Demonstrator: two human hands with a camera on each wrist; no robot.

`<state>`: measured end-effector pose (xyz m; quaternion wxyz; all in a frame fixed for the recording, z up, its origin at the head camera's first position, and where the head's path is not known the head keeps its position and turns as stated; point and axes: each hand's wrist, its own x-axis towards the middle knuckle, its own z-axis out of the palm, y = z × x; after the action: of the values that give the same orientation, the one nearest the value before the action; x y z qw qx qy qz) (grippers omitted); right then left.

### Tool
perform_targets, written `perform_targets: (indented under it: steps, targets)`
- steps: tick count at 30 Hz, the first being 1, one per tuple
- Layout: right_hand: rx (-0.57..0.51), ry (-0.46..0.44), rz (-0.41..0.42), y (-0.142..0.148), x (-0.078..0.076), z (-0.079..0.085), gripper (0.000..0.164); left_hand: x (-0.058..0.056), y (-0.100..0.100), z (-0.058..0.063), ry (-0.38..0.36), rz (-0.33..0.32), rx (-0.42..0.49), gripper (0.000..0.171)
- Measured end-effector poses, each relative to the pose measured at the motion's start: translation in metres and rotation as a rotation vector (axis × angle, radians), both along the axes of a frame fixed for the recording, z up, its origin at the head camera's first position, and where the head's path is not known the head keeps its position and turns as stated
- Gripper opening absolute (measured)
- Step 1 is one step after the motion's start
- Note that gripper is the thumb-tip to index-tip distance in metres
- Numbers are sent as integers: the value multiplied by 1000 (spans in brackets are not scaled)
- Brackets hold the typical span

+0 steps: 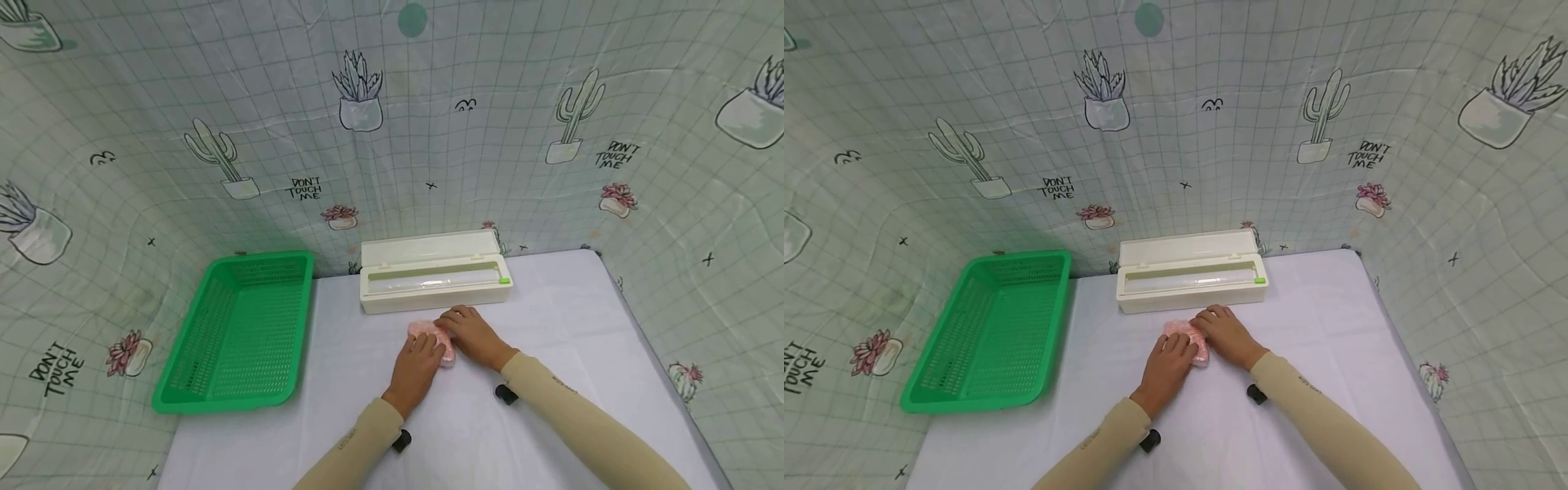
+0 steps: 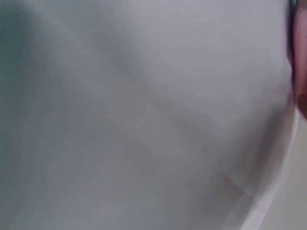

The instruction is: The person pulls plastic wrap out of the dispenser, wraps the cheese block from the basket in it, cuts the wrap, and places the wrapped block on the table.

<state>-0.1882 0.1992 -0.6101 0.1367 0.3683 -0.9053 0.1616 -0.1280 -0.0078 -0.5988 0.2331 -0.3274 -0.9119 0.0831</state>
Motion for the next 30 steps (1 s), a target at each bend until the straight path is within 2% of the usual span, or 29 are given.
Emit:
perform_targets:
  steps: [2,5,7,10,12,14,15,18,21,24,27,30]
  targets:
    - [-53,-66,-7,2,2,5,40,1,-3,2,12,-2,59,28]
    - [-182,-201,-13,8,7,16,37,7,-10,8,-76,11,242,31]
    - [-271,-285,-25,11,12,24,35,10,-14,13,-204,32,436,34]
    - [-362,-385,-58,11,17,32,31,14,-19,20,-470,66,787,32]
    - [-383,-428,-94,9,19,35,28,14,-21,23,-629,97,982,34]
    - [-380,-451,-133,6,20,37,27,13,-23,24,-740,136,1093,35]
    - [-366,-456,-155,5,20,37,26,12,-24,24,-778,151,1121,36]
    - [-293,-432,-198,0,21,35,20,10,-24,20,-828,197,1103,36]
    - [-234,-396,-236,-6,22,31,16,9,-24,13,-785,244,999,35]
    - [-207,-362,-264,-12,23,28,17,7,-23,8,-692,276,881,36]
    - [-184,-337,-279,-14,24,26,22,5,-24,8,-636,250,822,39]
    - [-139,-299,-257,-13,26,26,32,5,-27,10,-619,197,757,42]
